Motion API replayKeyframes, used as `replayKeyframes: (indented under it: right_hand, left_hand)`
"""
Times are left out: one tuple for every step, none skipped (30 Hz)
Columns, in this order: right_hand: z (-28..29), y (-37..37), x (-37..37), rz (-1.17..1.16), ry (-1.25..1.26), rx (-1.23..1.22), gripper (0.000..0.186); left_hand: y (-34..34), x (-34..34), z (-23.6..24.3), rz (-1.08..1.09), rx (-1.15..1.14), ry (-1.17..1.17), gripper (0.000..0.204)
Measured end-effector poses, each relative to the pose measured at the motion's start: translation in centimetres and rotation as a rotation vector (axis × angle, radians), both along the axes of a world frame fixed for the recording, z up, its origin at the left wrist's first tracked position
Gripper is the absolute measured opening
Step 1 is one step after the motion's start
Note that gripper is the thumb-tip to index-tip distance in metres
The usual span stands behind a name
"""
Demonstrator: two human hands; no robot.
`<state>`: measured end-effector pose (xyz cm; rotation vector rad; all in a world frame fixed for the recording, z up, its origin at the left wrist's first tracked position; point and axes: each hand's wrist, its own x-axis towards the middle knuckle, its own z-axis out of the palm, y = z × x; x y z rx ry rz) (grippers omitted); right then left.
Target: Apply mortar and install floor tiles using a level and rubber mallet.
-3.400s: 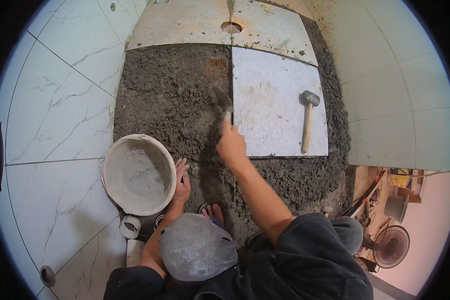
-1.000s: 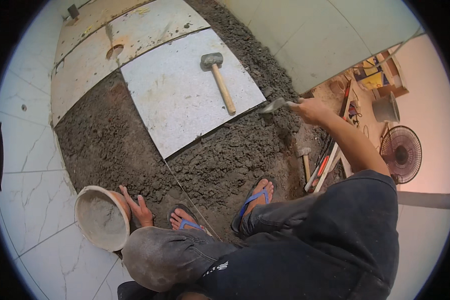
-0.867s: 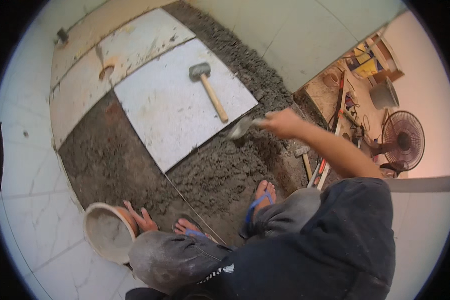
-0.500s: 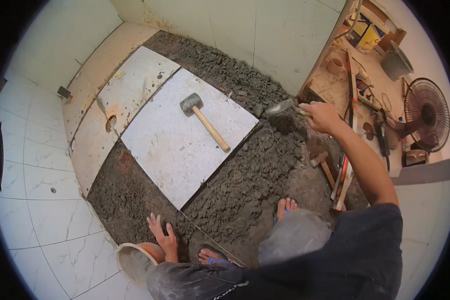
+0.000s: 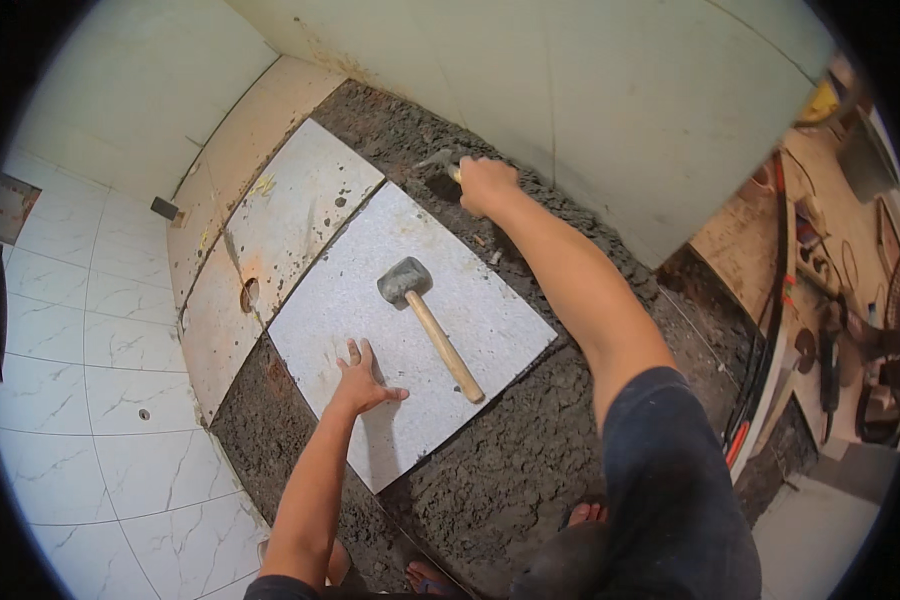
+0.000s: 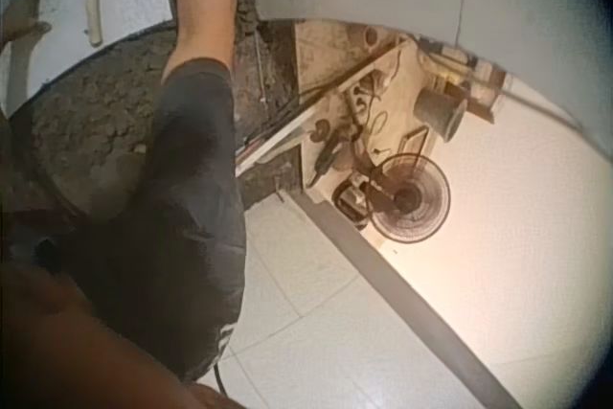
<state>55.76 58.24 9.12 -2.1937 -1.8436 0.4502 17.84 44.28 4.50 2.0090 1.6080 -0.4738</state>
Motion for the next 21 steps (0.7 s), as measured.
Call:
replayKeyframes:
  right_hand:
    - [-0.2,2.1,-0.3,-0.012,-0.039,-0.046,0.041]
    - [-0.4,4.0,-0.3,0.015,-0.025,-0.042,0.041]
    - [-0.6,5.8,-0.3,0.056,-0.046,-0.076,0.043]
    - [-0.9,7.2,-0.2,0.080,-0.082,-0.115,0.046]
    - [-1.4,8.2,-0.1,0.107,-0.084,-0.056,0.042]
    - [-1.7,9.1,-0.1,0.124,-0.073,-0.042,0.042]
    - [-2.0,10.0,-0.1,0.230,-0.123,-0.037,0.040]
    - [-2.2,10.6,-0.2,0.306,-0.198,-0.042,0.037]
    - [-2.4,11.1,-0.2,0.340,-0.170,-0.044,0.037]
    - [-2.5,11.4,-0.3,0.413,-0.211,0.008,0.036]
    - [-2.6,11.5,-0.2,0.469,-0.268,0.039,0.034]
    - [-2.6,11.5,0.0,0.482,-0.248,0.045,0.034]
    - [-2.5,11.2,0.3,0.545,-0.288,0.027,0.035]
    - [-2.3,10.7,0.8,0.586,-0.356,-0.010,0.036]
    - [-2.2,9.9,1.4,0.604,-0.334,-0.002,0.036]
    - [-2.0,8.8,2.2,0.688,-0.369,-0.027,0.035]
    - [-1.7,7.5,3.0,0.753,-0.428,-0.062,0.034]
    - [-1.4,5.9,3.8,0.759,-0.414,-0.058,0.034]
    - [-1.2,4.0,4.6,0.798,-0.408,-0.060,0.035]
    - [-0.9,2.0,5.3,0.821,-0.420,-0.082,0.036]
    - [-0.6,-0.2,6.0,0.824,-0.404,-0.068,0.036]
  left_hand:
    - [0.0,0.0,-0.1,0.006,0.008,0.040,0.146]
    - [0.0,0.1,-0.2,0.034,0.009,-0.012,0.148]
    - [-0.1,0.1,-0.3,0.065,0.017,-0.043,0.151]
    - [-0.1,0.2,-0.3,0.069,0.012,-0.064,0.151]
    - [-0.1,0.1,-0.3,0.077,0.015,-0.047,0.151]
    - [0.0,0.2,-0.2,0.092,0.013,-0.054,0.151]
    - [0.0,0.2,-0.1,0.091,0.013,-0.029,0.151]
    - [0.1,0.3,-0.1,0.125,0.001,-0.030,0.150]
    - [0.1,0.4,-0.1,0.163,-0.020,-0.044,0.150]
    - [0.0,0.4,-0.1,0.165,-0.026,-0.030,0.150]
    - [0.0,0.4,-0.2,0.182,-0.018,-0.044,0.148]
    - [0.0,0.4,-0.2,0.205,-0.018,-0.067,0.147]
    - [-0.1,0.3,-0.3,0.190,-0.023,-0.059,0.147]
    - [0.0,0.3,-0.4,0.183,-0.005,-0.057,0.147]
    - [-0.1,0.2,-0.5,0.191,0.006,-0.076,0.147]
    - [-0.1,0.2,-0.5,0.171,0.004,-0.062,0.147]
    - [-0.1,0.1,-0.6,0.180,0.011,-0.060,0.146]
    - [-0.1,0.1,-0.6,0.192,0.009,-0.072,0.146]
    - [0.0,0.2,-0.6,0.178,0.016,-0.068,0.146]
    - [0.0,0.2,-0.6,0.169,0.025,-0.065,0.146]
    - [0.0,0.2,-0.6,0.162,0.032,-0.059,0.146]
